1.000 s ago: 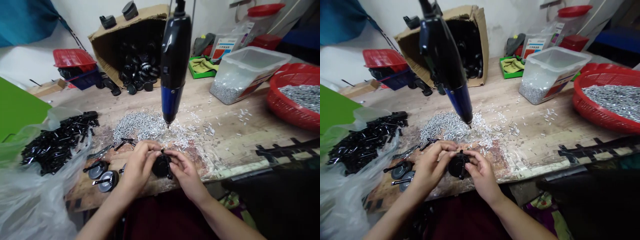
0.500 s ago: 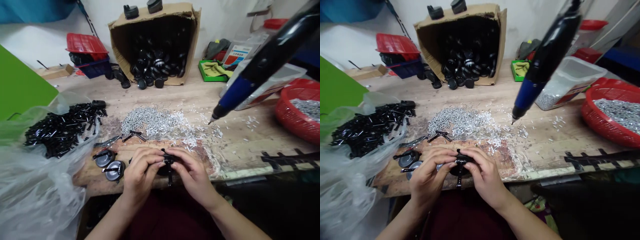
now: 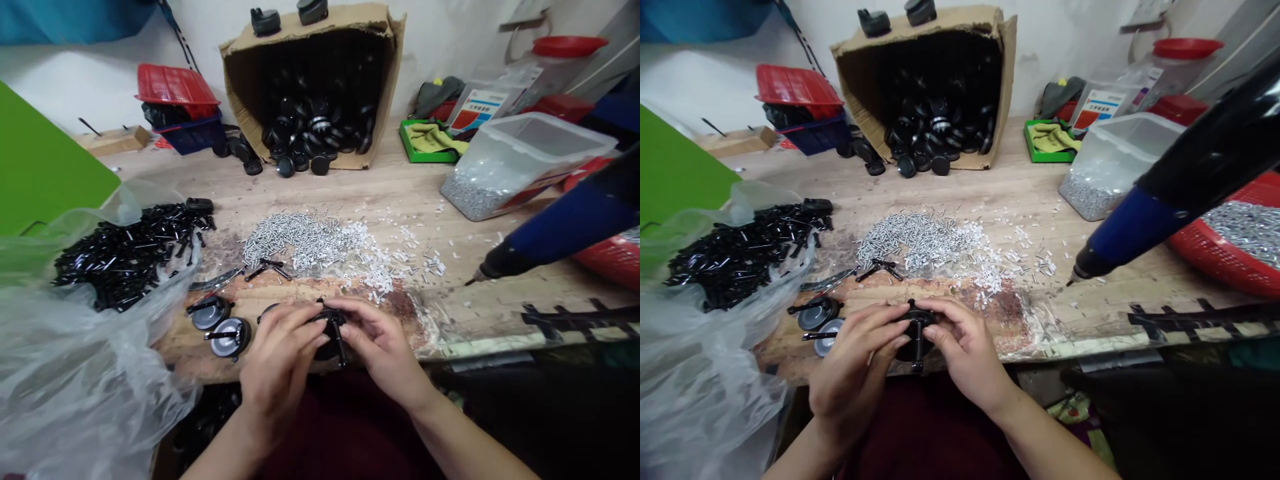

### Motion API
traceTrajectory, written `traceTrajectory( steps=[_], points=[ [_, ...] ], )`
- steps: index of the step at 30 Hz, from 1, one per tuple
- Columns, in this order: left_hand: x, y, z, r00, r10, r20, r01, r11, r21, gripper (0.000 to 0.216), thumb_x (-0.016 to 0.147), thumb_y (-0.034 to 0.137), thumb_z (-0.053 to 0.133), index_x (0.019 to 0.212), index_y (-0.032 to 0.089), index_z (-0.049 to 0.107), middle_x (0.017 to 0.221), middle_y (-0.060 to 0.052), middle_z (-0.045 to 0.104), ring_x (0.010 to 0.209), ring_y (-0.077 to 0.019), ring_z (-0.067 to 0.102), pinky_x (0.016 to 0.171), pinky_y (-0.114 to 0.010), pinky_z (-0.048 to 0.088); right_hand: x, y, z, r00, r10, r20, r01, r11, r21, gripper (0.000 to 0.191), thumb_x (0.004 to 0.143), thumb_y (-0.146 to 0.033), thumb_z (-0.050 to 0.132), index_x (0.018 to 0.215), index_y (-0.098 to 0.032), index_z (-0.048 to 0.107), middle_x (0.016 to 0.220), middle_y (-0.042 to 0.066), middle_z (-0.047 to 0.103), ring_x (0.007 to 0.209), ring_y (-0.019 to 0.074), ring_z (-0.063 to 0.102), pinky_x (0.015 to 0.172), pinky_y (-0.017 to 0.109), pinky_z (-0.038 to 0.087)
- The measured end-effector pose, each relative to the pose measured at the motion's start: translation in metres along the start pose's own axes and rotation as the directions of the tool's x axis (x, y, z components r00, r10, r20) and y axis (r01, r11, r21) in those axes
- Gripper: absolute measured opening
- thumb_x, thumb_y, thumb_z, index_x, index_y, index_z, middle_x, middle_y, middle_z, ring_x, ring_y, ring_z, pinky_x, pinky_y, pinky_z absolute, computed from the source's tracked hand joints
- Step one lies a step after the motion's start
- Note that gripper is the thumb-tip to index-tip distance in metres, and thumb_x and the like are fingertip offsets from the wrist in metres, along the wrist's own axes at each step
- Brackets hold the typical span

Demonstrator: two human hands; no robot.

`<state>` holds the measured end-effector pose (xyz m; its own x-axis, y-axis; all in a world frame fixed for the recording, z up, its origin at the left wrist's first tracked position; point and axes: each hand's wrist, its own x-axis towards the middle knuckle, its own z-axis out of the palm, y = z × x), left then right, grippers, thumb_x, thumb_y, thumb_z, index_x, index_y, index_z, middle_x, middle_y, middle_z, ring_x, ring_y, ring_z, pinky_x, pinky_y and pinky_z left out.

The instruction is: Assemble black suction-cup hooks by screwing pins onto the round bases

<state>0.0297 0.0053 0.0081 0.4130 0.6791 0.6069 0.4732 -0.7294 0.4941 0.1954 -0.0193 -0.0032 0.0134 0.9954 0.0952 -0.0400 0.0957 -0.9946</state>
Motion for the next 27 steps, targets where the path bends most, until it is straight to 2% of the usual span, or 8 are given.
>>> traceTrajectory(
  steps=[5, 7, 11, 16, 20, 22, 24, 27],
  points=[
    [-0.013, -0.003, 0.002, 0.994, 0.021, 0.107, -0.023, 1.000, 0.016, 0.041, 0.086, 0.005, 0.051, 0.124, 0.018, 0.050, 0.129, -0.013, 0.055, 0.120, -0.0229, 0.047, 0.101, -0.042, 0.039, -0.002, 0.002, -0.001, 0.999, 0.030, -0.027, -0.029, 0.998, 0.051, 0.027, 0.085, -0.021, 0.058, 0.110, -0.029, 0.064, 0.114, 0.002, 0.065, 0.107, 0.0158, 0.060, 0.090, 0.028, 0.051],
    [-0.017, -0.003, 0.002, 0.986, -0.009, 0.165, 0.015, 0.999, -0.031, 0.043, 0.090, 0.020, 0.049, 0.132, 0.016, 0.042, 0.136, -0.015, 0.048, 0.127, -0.0252, 0.041, 0.104, -0.044, 0.036, -0.003, 0.004, 0.000, 0.997, 0.051, -0.055, -0.047, 0.997, 0.061, 0.027, 0.084, -0.022, 0.060, 0.109, -0.030, 0.064, 0.114, 0.002, 0.064, 0.106, 0.0150, 0.060, 0.091, 0.027, 0.050],
    [-0.023, -0.001, 0.011, 0.962, -0.097, 0.257, 0.095, 0.995, 0.020, 0.078, 0.081, 0.042, 0.062, 0.143, 0.015, 0.024, 0.144, -0.018, 0.035, 0.133, -0.0294, 0.031, 0.108, -0.045, 0.032, -0.004, 0.006, 0.007, 0.989, 0.137, -0.063, -0.124, 0.977, 0.173, 0.025, 0.081, -0.024, 0.065, 0.106, -0.029, 0.065, 0.109, 0.001, 0.065, 0.097, 0.0128, 0.063, 0.086, 0.023, 0.051],
    [-0.021, -0.001, 0.022, 0.978, -0.197, 0.073, 0.193, 0.979, 0.059, 0.061, 0.084, 0.014, 0.056, 0.139, 0.022, 0.030, 0.133, -0.013, 0.043, 0.125, -0.0222, 0.042, 0.105, -0.037, 0.038, -0.001, 0.004, 0.023, 0.978, 0.205, -0.045, -0.189, 0.952, 0.242, 0.021, 0.080, -0.028, 0.066, 0.101, -0.029, 0.064, 0.099, 0.000, 0.068, 0.090, 0.0118, 0.064, 0.082, 0.022, 0.052],
    [-0.011, -0.007, 0.009, 0.967, -0.251, -0.039, 0.249, 0.967, -0.049, 0.054, 0.080, 0.013, 0.060, 0.130, 0.021, 0.042, 0.126, -0.011, 0.049, 0.119, -0.0226, 0.048, 0.102, -0.036, 0.040, 0.009, -0.005, 0.030, 0.990, 0.140, -0.012, -0.137, 0.978, 0.156, 0.020, 0.081, -0.030, 0.065, 0.101, -0.030, 0.064, 0.103, -0.001, 0.067, 0.092, 0.0133, 0.064, 0.081, 0.025, 0.051],
    [-0.005, -0.011, -0.003, 0.913, -0.402, -0.069, 0.382, 0.902, -0.203, 0.046, 0.078, 0.018, 0.064, 0.121, 0.022, 0.050, 0.119, -0.008, 0.055, 0.112, -0.0229, 0.053, 0.097, -0.036, 0.044, 0.023, -0.010, 0.031, 0.998, 0.053, 0.041, -0.052, 0.999, -0.010, 0.017, 0.086, -0.031, 0.059, 0.101, -0.029, 0.064, 0.103, 0.000, 0.067, 0.094, 0.0148, 0.063, 0.081, 0.027, 0.050],
    [0.001, -0.017, -0.014, 0.795, -0.607, -0.018, 0.537, 0.716, -0.446, 0.037, 0.078, 0.025, 0.065, 0.114, 0.023, 0.055, 0.105, -0.005, 0.061, 0.094, -0.0203, 0.060, 0.083, -0.032, 0.049, 0.046, -0.013, 0.032, 0.993, -0.091, 0.081, 0.108, 0.965, -0.239, 0.017, 0.091, -0.028, 0.051, 0.101, -0.027, 0.065, 0.100, 0.002, 0.067, 0.094, 0.0158, 0.062, 0.082, 0.029, 0.048],
    [0.007, -0.024, -0.024, 0.640, -0.759, 0.123, 0.559, 0.350, -0.752, 0.031, 0.081, 0.029, 0.063, 0.110, 0.022, 0.056, 0.088, -0.001, 0.060, 0.068, -0.0123, 0.057, 0.061, -0.025, 0.047, 0.095, -0.005, 0.039, 0.950, -0.269, 0.156, 0.307, 0.732, -0.608, 0.020, 0.092, -0.019, 0.046, 0.097, -0.021, 0.065, 0.095, 0.005, 0.063, 0.094, 0.0177, 0.056, 0.084, 0.032, 0.043]
  ],
)
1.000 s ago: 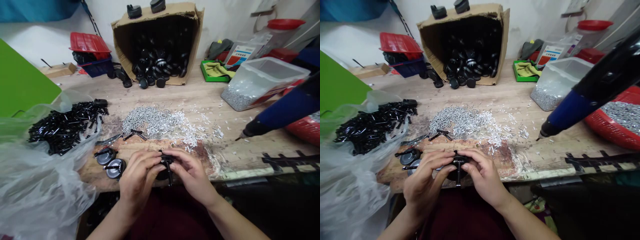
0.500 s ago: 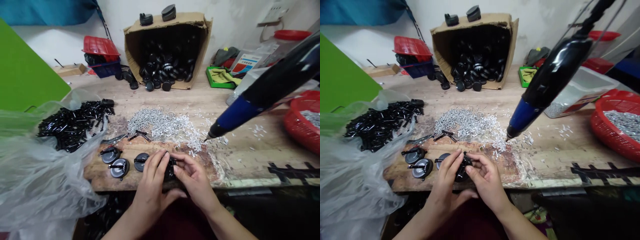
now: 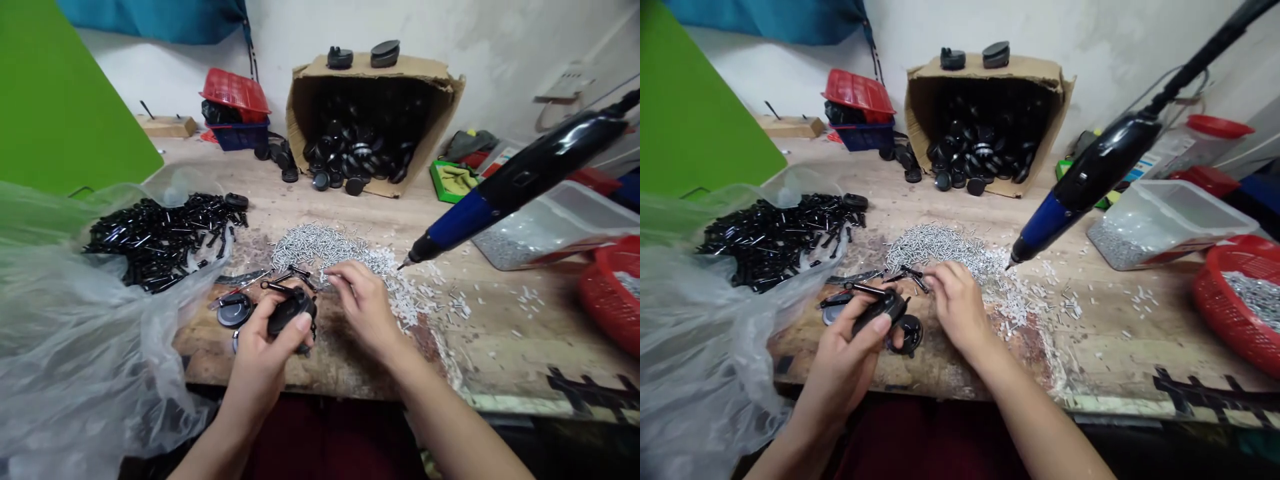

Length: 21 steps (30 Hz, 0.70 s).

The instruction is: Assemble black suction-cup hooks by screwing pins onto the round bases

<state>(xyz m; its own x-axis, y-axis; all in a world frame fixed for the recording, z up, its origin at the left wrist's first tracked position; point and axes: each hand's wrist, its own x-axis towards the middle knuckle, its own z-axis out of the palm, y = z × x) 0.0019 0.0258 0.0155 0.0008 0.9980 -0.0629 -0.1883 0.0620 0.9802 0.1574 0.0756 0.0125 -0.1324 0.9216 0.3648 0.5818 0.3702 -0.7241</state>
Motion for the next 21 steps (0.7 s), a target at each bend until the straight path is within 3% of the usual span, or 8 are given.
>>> traceTrajectory(
  steps=[2, 5, 12, 17, 21],
  points=[
    [0.004, 0.002, -0.003, 0.999, -0.042, -0.001, 0.041, 0.987, -0.158, 0.030, 0.080, 0.028, 0.064, 0.108, 0.022, 0.057, 0.087, 0.000, 0.059, 0.062, -0.0085, 0.053, 0.057, -0.022, 0.044, 0.031, 0.016, 0.016, 0.986, 0.002, 0.167, 0.050, 0.951, -0.304, 0.022, 0.090, -0.014, 0.045, 0.093, -0.021, 0.066, 0.094, 0.005, 0.061, 0.096, 0.0190, 0.052, 0.082, 0.031, 0.041],
    [0.005, 0.002, -0.006, 0.996, -0.086, -0.008, 0.082, 0.969, -0.232, 0.028, 0.077, 0.025, 0.067, 0.104, 0.020, 0.059, 0.083, 0.001, 0.059, 0.058, -0.0061, 0.049, 0.057, -0.021, 0.043, 0.064, 0.038, 0.040, 0.962, 0.043, 0.269, 0.072, 0.911, -0.406, 0.020, 0.087, -0.015, 0.049, 0.083, -0.020, 0.067, 0.090, 0.006, 0.059, 0.093, 0.0207, 0.049, 0.078, 0.031, 0.038],
    [0.005, -0.002, -0.012, 0.986, -0.167, -0.010, 0.158, 0.951, -0.264, 0.030, 0.074, 0.026, 0.069, 0.100, 0.017, 0.059, 0.068, 0.003, 0.055, 0.061, -0.0090, 0.051, 0.057, -0.022, 0.043, 0.078, 0.062, 0.057, 0.912, 0.057, 0.406, 0.164, 0.856, -0.490, 0.017, 0.085, -0.019, 0.051, 0.078, -0.019, 0.065, 0.088, 0.007, 0.057, 0.090, 0.0217, 0.048, 0.075, 0.031, 0.036],
    [0.004, -0.004, -0.009, 0.981, -0.195, -0.006, 0.184, 0.936, -0.299, 0.027, 0.073, 0.027, 0.070, 0.095, 0.018, 0.059, 0.073, 0.002, 0.055, 0.062, -0.0088, 0.051, 0.056, -0.021, 0.043, 0.081, 0.064, 0.059, 0.911, 0.042, 0.409, 0.185, 0.847, -0.499, 0.014, 0.085, -0.018, 0.050, 0.090, -0.019, 0.063, 0.093, 0.007, 0.057, 0.090, 0.0210, 0.048, 0.075, 0.030, 0.037],
    [0.003, -0.006, -0.008, 0.979, -0.202, 0.026, 0.200, 0.930, -0.308, 0.026, 0.074, 0.026, 0.070, 0.097, 0.018, 0.060, 0.076, 0.001, 0.054, 0.066, -0.0094, 0.052, 0.057, -0.021, 0.043, 0.085, 0.066, 0.065, 0.910, 0.009, 0.415, 0.198, 0.869, -0.454, 0.014, 0.086, -0.019, 0.050, 0.079, -0.019, 0.063, 0.088, 0.006, 0.059, 0.090, 0.0203, 0.049, 0.079, 0.030, 0.038]
  ],
)
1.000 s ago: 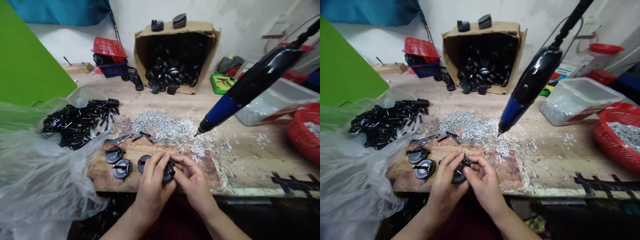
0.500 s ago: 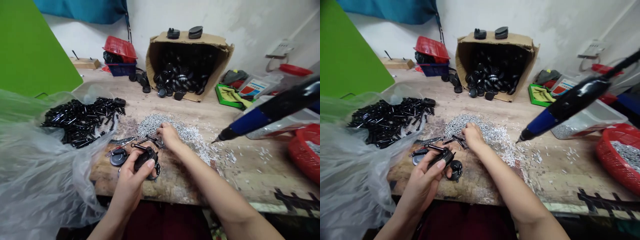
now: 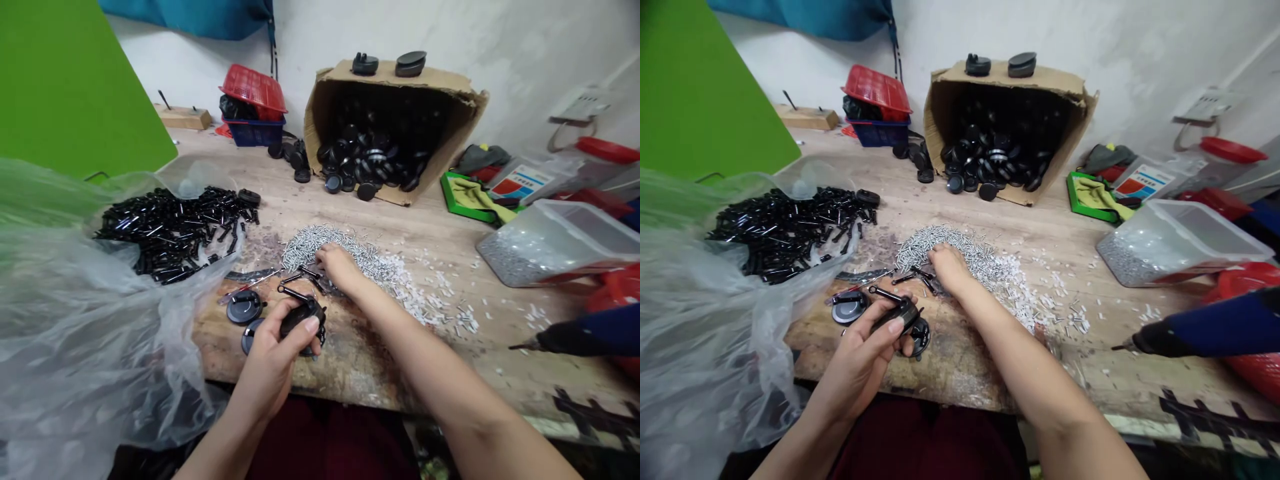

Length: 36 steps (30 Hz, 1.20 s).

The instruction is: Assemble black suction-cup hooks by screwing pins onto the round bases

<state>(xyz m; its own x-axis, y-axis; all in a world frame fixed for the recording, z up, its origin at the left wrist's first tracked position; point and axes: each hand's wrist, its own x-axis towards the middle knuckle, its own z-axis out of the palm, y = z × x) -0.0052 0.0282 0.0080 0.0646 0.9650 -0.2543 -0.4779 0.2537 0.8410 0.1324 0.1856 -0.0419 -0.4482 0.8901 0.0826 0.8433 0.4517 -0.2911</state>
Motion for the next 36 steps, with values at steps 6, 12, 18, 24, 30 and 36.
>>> traceTrajectory(
  steps=[6, 12, 18, 24, 30, 36],
  points=[
    [-0.001, 0.001, -0.005, 1.000, 0.004, 0.004, -0.004, 1.000, -0.018, 0.024, 0.077, 0.024, 0.067, 0.098, 0.018, 0.058, 0.088, -0.001, 0.056, 0.067, -0.0090, 0.054, 0.057, -0.022, 0.044, -0.016, -0.013, -0.012, 0.985, 0.008, -0.171, 0.017, 0.990, 0.143, 0.014, 0.087, -0.012, 0.047, 0.084, -0.017, 0.060, 0.087, 0.007, 0.060, 0.089, 0.0203, 0.052, 0.081, 0.033, 0.042],
    [-0.005, 0.001, -0.004, 1.000, -0.012, 0.025, 0.013, 0.999, -0.043, 0.023, 0.078, 0.022, 0.066, 0.099, 0.018, 0.059, 0.094, -0.002, 0.056, 0.069, -0.0096, 0.054, 0.057, -0.022, 0.045, -0.089, -0.056, -0.045, 0.883, 0.171, -0.437, 0.155, 0.772, 0.616, 0.020, 0.091, -0.016, 0.047, 0.095, -0.024, 0.065, 0.093, 0.002, 0.063, 0.089, 0.0148, 0.059, 0.079, 0.031, 0.048],
    [-0.011, 0.002, 0.004, 0.996, -0.013, 0.083, 0.012, 1.000, 0.014, 0.024, 0.078, 0.021, 0.066, 0.101, 0.019, 0.060, 0.093, -0.001, 0.057, 0.067, -0.0081, 0.052, 0.061, -0.022, 0.045, -0.127, -0.079, -0.057, 0.894, 0.333, -0.298, 0.179, 0.344, 0.922, 0.015, 0.076, -0.013, 0.070, 0.080, -0.027, 0.073, 0.085, 0.000, 0.068, 0.085, 0.0144, 0.063, 0.077, 0.029, 0.050],
    [-0.019, 0.005, 0.016, 0.999, 0.016, 0.051, -0.021, 0.994, 0.110, 0.032, 0.071, 0.025, 0.072, 0.101, 0.018, 0.061, 0.077, 0.000, 0.058, 0.062, -0.0094, 0.051, 0.058, -0.022, 0.045, -0.128, -0.072, -0.062, 0.924, 0.285, -0.255, 0.167, 0.299, 0.939, 0.016, 0.069, -0.012, 0.076, 0.073, -0.027, 0.073, 0.088, -0.001, 0.063, 0.088, 0.0138, 0.061, 0.083, 0.030, 0.049],
    [-0.029, 0.004, 0.029, 0.990, 0.143, -0.011, -0.132, 0.940, 0.315, 0.039, 0.068, 0.024, 0.074, 0.103, 0.019, 0.060, 0.099, -0.004, 0.063, 0.081, -0.0154, 0.058, 0.064, -0.022, 0.049, -0.136, -0.068, -0.071, 0.938, 0.246, -0.243, 0.160, 0.316, 0.935, 0.015, 0.068, -0.010, 0.075, 0.067, -0.024, 0.070, 0.083, -0.002, 0.061, 0.084, 0.0127, 0.061, 0.079, 0.030, 0.048],
    [-0.034, 0.000, 0.031, 0.995, 0.087, 0.041, -0.096, 0.935, 0.343, 0.045, 0.067, 0.025, 0.075, 0.108, 0.021, 0.060, 0.114, -0.006, 0.060, 0.093, -0.0201, 0.059, 0.067, -0.024, 0.051, -0.153, -0.063, -0.077, 0.950, 0.237, -0.204, 0.120, 0.327, 0.937, 0.012, 0.071, -0.013, 0.074, 0.070, -0.025, 0.070, 0.089, -0.001, 0.065, 0.088, 0.0140, 0.063, 0.084, 0.033, 0.049]
  ],
)
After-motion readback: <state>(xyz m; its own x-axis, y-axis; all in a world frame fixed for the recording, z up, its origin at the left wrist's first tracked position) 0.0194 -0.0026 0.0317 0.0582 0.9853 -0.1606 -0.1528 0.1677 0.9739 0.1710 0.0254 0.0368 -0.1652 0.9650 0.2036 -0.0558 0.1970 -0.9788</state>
